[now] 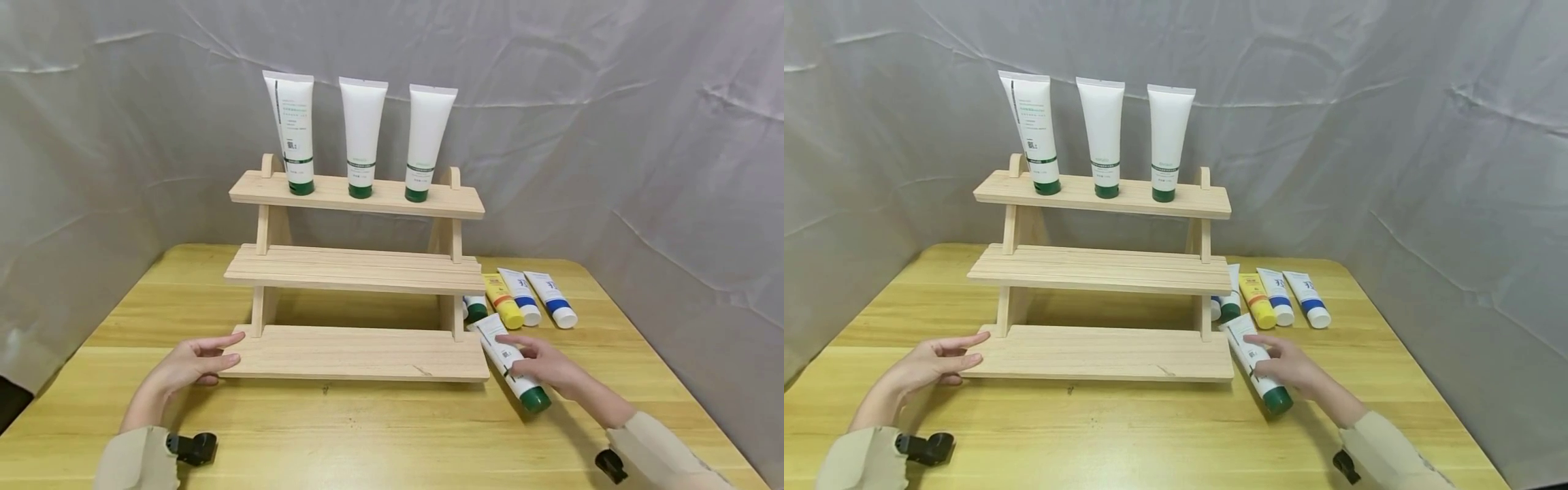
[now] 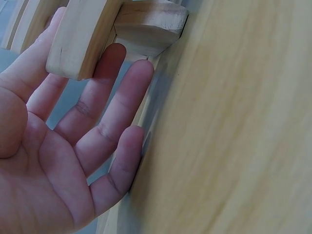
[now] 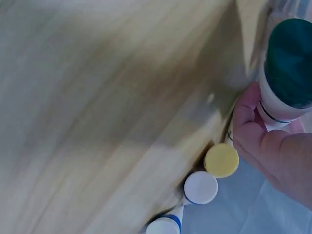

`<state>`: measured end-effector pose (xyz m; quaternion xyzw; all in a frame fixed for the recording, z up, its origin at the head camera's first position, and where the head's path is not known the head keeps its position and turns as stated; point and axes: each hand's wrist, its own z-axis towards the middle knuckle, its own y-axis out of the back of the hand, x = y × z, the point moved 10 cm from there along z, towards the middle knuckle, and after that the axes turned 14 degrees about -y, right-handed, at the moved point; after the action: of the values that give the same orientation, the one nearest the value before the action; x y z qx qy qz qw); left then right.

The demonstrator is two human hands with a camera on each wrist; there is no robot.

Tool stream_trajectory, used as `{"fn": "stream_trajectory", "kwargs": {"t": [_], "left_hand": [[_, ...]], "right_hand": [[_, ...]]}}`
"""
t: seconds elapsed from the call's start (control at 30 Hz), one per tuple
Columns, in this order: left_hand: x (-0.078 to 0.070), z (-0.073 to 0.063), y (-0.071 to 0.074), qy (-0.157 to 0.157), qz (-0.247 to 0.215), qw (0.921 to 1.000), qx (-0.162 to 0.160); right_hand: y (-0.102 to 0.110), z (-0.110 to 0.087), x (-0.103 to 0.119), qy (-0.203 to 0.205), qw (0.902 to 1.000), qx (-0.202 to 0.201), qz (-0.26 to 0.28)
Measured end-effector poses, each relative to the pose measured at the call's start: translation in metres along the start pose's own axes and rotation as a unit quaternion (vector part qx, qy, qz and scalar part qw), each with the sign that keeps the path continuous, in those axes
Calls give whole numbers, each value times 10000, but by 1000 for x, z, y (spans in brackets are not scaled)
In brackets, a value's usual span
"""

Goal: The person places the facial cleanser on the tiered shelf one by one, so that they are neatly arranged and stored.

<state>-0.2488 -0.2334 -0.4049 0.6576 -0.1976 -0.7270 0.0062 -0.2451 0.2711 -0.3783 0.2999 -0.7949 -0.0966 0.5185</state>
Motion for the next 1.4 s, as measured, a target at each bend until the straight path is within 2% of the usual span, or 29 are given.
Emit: {"fn": "stream_trajectory", "kwargs": {"t": [0.2, 0.37, 0.63, 0.83, 0.93, 1.03, 1.17, 1.4], "left_hand": [[0, 0, 0, -3, 6, 10000, 11], [1, 0, 0, 14, -23, 10000, 10], [1, 1, 0, 62, -53, 10000, 3], [1, 1, 1, 63, -67, 10000, -19], [1, 1, 0, 58, -93, 9999, -24], [1, 1, 0, 50, -109, 9999, -24], [1, 2, -1, 22, -103, 9999, -7], [1, 1, -1, 11, -20, 10000, 52]], "right_hand": [[14, -5, -1, -106, 9976, -215, 648], [20, -10, -2, -171, 9949, -367, 929], [31, -15, 1, 34, 9849, -598, 1622], [36, -19, 11, -10, 9797, -875, 1801], [37, -20, 18, 139, 9770, -947, 1908], [40, -22, 25, 374, 9660, -961, 2373], [43, -25, 38, 783, 9432, -951, 3084], [39, -30, 70, 1398, 9239, -1085, 3394]]}}
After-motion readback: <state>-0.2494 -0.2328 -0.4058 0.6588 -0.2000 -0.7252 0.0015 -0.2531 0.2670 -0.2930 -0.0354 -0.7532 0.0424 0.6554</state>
